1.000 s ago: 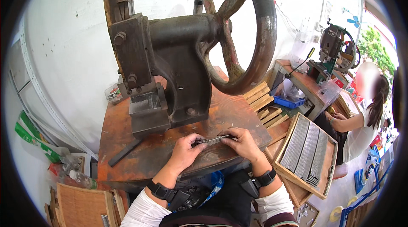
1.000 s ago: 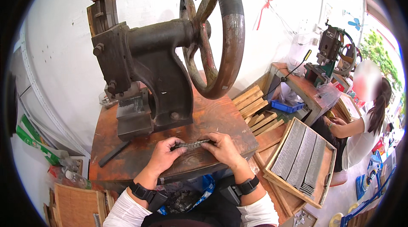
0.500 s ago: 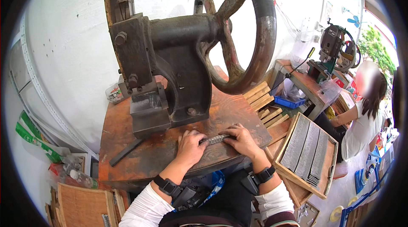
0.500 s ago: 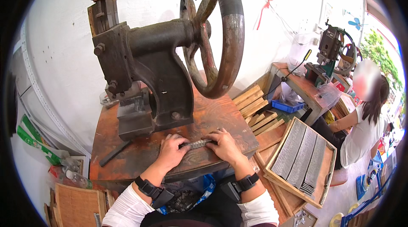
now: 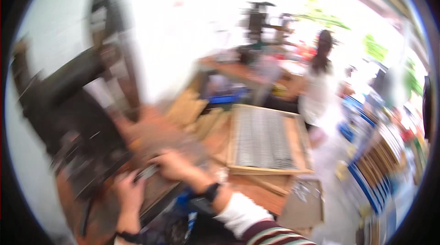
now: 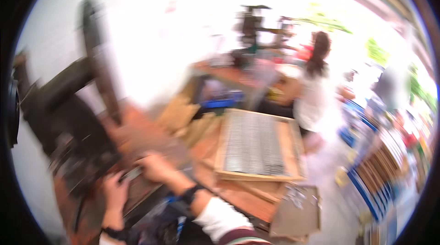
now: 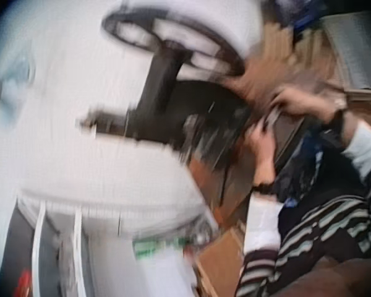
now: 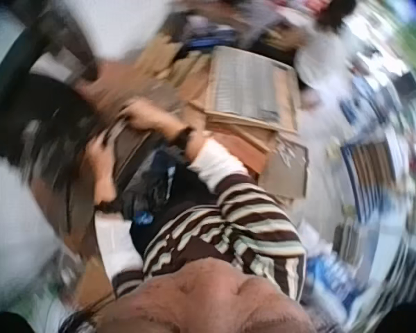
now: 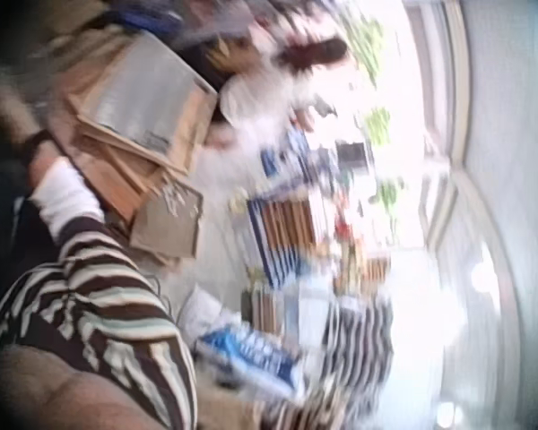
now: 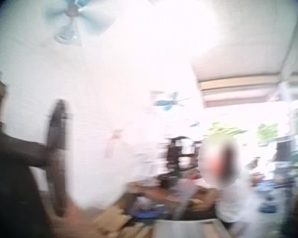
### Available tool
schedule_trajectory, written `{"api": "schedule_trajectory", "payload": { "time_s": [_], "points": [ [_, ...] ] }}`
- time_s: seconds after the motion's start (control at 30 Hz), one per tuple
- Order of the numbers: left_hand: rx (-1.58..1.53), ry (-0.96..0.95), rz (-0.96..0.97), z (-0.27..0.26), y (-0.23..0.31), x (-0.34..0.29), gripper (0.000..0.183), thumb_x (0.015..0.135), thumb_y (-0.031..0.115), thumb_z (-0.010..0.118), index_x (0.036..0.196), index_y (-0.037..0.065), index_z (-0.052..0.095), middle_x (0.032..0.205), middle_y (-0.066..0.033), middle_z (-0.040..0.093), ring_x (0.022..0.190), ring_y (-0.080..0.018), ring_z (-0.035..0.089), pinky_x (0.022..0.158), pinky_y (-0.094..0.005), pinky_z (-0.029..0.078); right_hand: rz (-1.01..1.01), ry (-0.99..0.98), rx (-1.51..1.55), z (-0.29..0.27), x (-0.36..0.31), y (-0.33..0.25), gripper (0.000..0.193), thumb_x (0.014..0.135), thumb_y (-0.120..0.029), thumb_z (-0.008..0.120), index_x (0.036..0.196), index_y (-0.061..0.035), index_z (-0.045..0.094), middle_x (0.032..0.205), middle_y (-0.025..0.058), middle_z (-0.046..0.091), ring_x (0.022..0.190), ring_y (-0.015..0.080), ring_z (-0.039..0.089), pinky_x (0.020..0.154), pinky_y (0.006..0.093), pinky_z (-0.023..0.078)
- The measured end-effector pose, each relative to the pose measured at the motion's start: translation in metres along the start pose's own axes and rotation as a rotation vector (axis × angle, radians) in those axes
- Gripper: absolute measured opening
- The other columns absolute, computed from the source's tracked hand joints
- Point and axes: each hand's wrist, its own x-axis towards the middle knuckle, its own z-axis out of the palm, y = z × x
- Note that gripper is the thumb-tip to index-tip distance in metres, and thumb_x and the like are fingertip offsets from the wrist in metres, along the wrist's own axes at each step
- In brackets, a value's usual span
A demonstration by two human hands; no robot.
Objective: Operating a manual press to punch or notch metal strips into parts.
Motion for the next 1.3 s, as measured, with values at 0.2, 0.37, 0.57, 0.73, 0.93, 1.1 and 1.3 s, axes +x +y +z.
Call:
{"api": "schedule_trajectory", "payload": {
  "time_s": [0.2,0.37,0.57,0.73,0.93,1.1,1.3],
  "points": [
    [0.059,-0.031,-0.028,0.008,-0.017,0.003,0.021,0.069,0.002,0.069,0.089,-0.002,0.062,0.089,-0.0153,0.057,0.092,-0.0341,0.050,0.081,-0.0418,0.040,-0.116,0.140,0.126,0.016,0.005,0.012,0.026,0.066,-0.008,0.069,0.092,-0.0085,0.070,0.097,0.0132,0.059,0.102,0.0338,0.052,0.090,0.0422,0.042],
    [0.030,0.041,-0.008,0.017,-0.021,0.004,0.017,0.070,-0.001,0.068,0.084,-0.004,0.059,0.086,-0.0172,0.057,0.084,-0.0361,0.052,0.078,-0.0418,0.042,-0.063,0.132,0.132,0.008,0.001,0.010,0.024,0.067,-0.009,0.068,0.091,-0.0104,0.071,0.095,0.0120,0.059,0.102,0.0330,0.051,0.090,0.0416,0.042],
    [-0.049,0.071,0.015,0.026,-0.051,0.008,0.017,0.070,0.001,0.070,0.082,-0.004,0.058,0.083,-0.0164,0.056,0.080,-0.0341,0.052,0.075,-0.0409,0.042,-0.078,0.122,0.118,0.012,0.005,0.013,0.028,0.066,-0.008,0.068,0.093,-0.0106,0.070,0.101,0.0134,0.059,0.105,0.0337,0.051,0.091,0.0419,0.042],
    [0.009,0.052,0.052,0.025,-0.056,0.008,0.019,0.068,0.002,0.071,0.082,-0.002,0.058,0.082,-0.0157,0.055,0.080,-0.0336,0.052,0.076,-0.0413,0.042,-0.068,0.097,0.123,0.013,0.007,0.012,0.029,0.065,-0.008,0.068,0.094,-0.0099,0.070,0.107,0.0154,0.059,0.109,0.0347,0.050,0.093,0.0426,0.041],
    [0.036,0.068,0.003,0.023,-0.054,0.007,0.020,0.067,0.001,0.072,0.081,-0.001,0.059,0.079,-0.0154,0.056,0.079,-0.0334,0.053,0.075,-0.0408,0.042,-0.026,0.047,0.124,0.007,0.004,0.009,0.031,0.066,-0.008,0.069,0.096,-0.0099,0.070,0.115,0.0183,0.058,0.114,0.0360,0.049,0.096,0.0428,0.040],
    [0.010,0.142,0.021,0.021,-0.043,0.004,0.020,0.064,0.001,0.074,0.079,-0.003,0.060,0.075,-0.0156,0.060,0.075,-0.0324,0.055,0.071,-0.0398,0.044,-0.024,0.053,0.120,0.009,0.006,0.008,0.031,0.066,-0.009,0.069,0.097,-0.0099,0.070,0.117,0.0195,0.057,0.114,0.0365,0.049,0.097,0.0431,0.040],
    [-0.055,0.111,-0.083,0.020,-0.036,0.011,0.021,0.064,0.001,0.075,0.078,-0.004,0.060,0.070,-0.0166,0.061,0.070,-0.0327,0.057,0.068,-0.0401,0.045,0.001,0.040,0.133,0.008,0.007,0.011,0.030,0.066,-0.008,0.069,0.096,-0.0108,0.070,0.117,0.0175,0.057,0.114,0.0359,0.049,0.096,0.0434,0.041]
  ]
}}
